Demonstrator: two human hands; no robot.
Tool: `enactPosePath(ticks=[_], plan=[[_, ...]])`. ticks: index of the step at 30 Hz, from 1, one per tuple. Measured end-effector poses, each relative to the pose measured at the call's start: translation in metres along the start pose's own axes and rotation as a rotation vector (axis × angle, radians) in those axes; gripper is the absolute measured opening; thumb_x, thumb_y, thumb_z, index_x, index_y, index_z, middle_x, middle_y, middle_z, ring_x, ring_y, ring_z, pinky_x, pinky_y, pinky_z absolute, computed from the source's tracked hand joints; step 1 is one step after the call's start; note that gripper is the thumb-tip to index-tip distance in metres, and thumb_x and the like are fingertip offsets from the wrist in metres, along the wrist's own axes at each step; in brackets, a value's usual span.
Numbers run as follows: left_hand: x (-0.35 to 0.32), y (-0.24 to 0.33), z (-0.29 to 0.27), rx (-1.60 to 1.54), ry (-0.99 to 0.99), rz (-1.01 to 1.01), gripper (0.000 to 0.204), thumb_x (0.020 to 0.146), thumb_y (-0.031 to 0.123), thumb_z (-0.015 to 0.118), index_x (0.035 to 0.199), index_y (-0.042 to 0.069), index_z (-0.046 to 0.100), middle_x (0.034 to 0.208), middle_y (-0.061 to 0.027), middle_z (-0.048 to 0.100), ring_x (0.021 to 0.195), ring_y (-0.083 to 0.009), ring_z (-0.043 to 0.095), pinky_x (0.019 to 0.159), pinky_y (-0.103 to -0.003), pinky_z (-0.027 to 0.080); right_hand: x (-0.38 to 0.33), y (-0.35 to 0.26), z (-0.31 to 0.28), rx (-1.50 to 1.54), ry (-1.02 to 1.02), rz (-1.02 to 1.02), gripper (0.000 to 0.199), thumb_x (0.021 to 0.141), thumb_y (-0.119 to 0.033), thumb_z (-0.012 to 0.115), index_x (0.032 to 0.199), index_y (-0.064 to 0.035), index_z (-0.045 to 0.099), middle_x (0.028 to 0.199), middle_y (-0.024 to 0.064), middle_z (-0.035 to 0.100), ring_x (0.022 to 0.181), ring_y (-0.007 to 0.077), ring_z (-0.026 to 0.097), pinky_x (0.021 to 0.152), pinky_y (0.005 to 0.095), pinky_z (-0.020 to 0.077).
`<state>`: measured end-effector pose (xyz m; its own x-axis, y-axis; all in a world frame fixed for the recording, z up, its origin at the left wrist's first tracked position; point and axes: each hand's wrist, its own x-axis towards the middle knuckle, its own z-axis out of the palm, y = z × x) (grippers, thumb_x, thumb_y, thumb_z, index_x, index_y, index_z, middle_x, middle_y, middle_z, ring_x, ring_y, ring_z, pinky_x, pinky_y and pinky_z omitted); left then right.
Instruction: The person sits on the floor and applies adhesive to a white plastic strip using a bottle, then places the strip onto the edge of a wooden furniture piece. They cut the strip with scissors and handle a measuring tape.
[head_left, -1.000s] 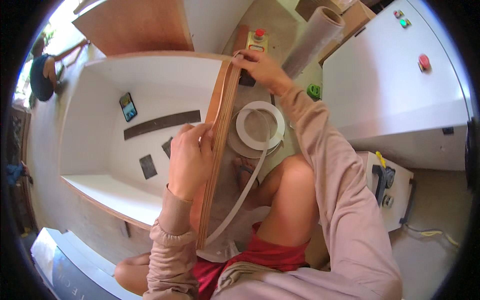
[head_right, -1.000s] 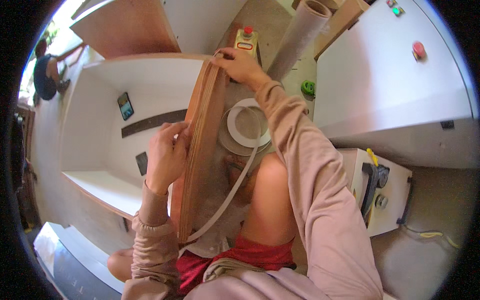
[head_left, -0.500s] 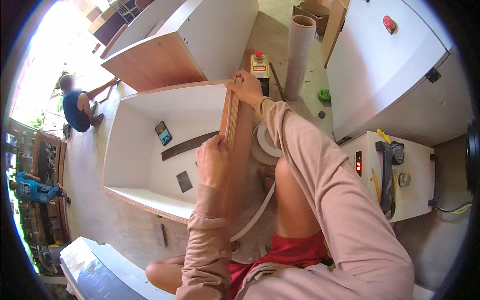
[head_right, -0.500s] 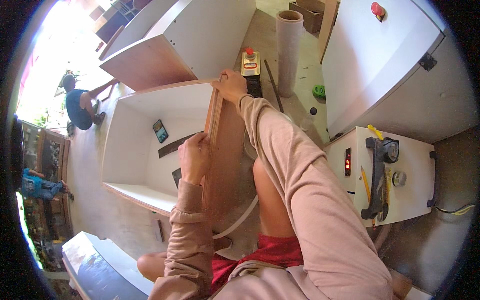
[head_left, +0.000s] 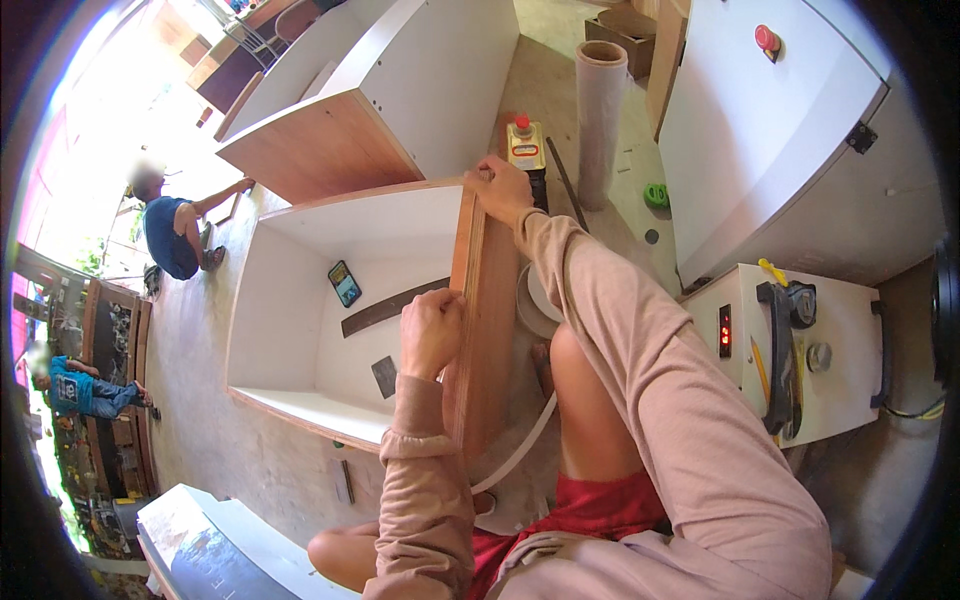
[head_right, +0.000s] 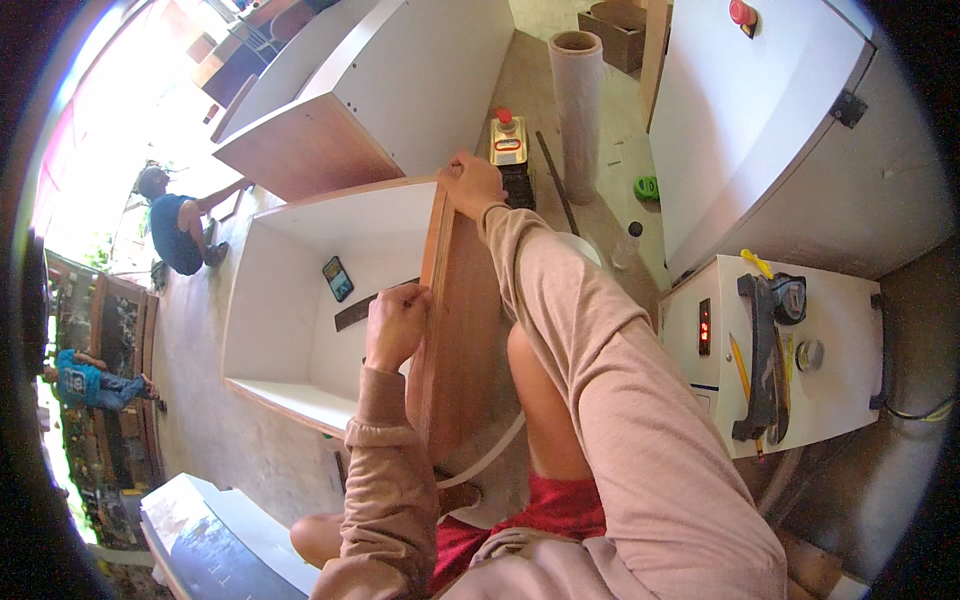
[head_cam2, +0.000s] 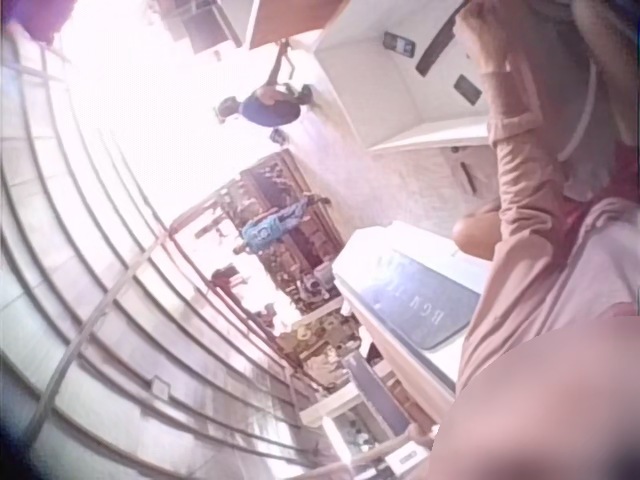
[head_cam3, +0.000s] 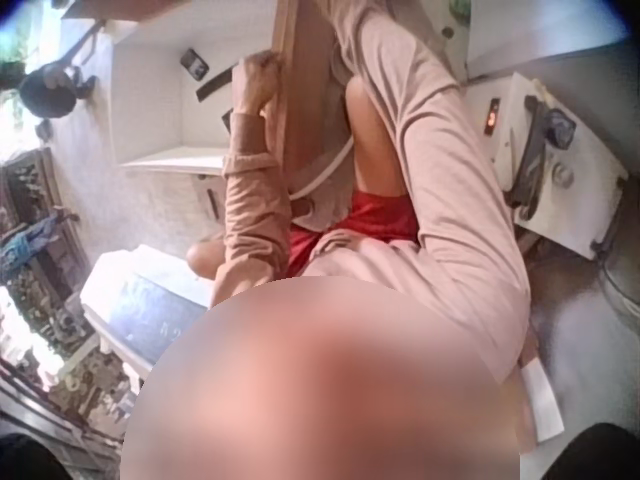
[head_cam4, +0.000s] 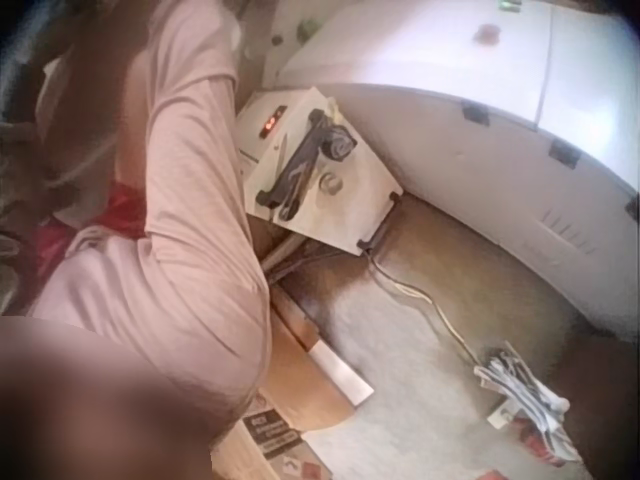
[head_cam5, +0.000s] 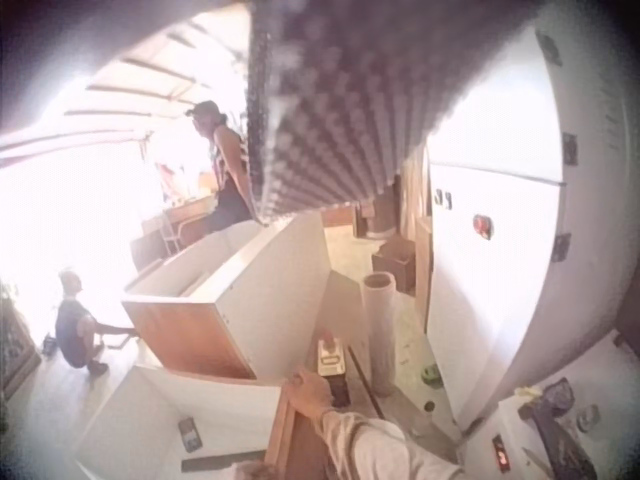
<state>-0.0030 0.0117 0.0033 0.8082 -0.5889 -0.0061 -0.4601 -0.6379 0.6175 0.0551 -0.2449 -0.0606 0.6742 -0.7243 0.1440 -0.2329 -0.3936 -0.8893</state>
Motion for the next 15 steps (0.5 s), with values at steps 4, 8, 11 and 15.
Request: enactPosePath(ticks=[4,8,11,15], plan=[[-0.001,0.001,-0.003,-0.026,-0.02,-0.002,0.028,0.094,0.024,0.069,0.107,0.003,0.082,0.096,-0.0225,0.078,0.094,-0.0401,0.075,0.085,-0.045,0.058,0.002,0.003,-0.001,0.037,-0.028,-0.03,0.032,0.094,-0.031,0.075,0.116,-0.0074,0.072,0.107,0.0195,0.076,0.105,0.0404,0.073,0.091,0.049,0.0565],[-0.002,0.001,-0.004,-0.054,-0.04,-0.042,0.027,0.093,0.023,0.072,0.108,0.003,0.082,0.096,-0.0219,0.078,0.093,-0.039,0.076,0.085,-0.043,0.058,0.0,0.003,0.004,0.037,0.063,-0.072,0.03,0.09,-0.026,0.077,0.113,-0.0064,0.073,0.107,0.0207,0.076,0.104,0.0413,0.072,0.091,0.0484,0.0567],[-0.004,-0.003,-0.002,-0.072,-0.015,-0.001,0.028,0.092,0.023,0.074,0.109,0.002,0.082,0.096,-0.0216,0.078,0.092,-0.0378,0.077,0.085,-0.043,0.058,-0.003,0.002,0.009,0.02,0.08,-0.076,0.03,0.088,-0.026,0.077,0.11,-0.0064,0.073,0.105,0.0209,0.076,0.103,0.0407,0.073,0.091,0.048,0.0569],[-0.011,-0.008,0.001,-0.148,-0.026,-0.068,0.028,0.093,0.023,0.075,0.11,0.001,0.081,0.094,-0.0204,0.079,0.088,-0.0315,0.077,0.082,-0.039,0.059,-0.008,0.001,0.009,0.004,0.098,-0.017,0.032,0.088,-0.029,0.077,0.11,-0.0067,0.074,0.104,0.02,0.077,0.102,0.0391,0.074,0.091,0.0467,0.0574]])
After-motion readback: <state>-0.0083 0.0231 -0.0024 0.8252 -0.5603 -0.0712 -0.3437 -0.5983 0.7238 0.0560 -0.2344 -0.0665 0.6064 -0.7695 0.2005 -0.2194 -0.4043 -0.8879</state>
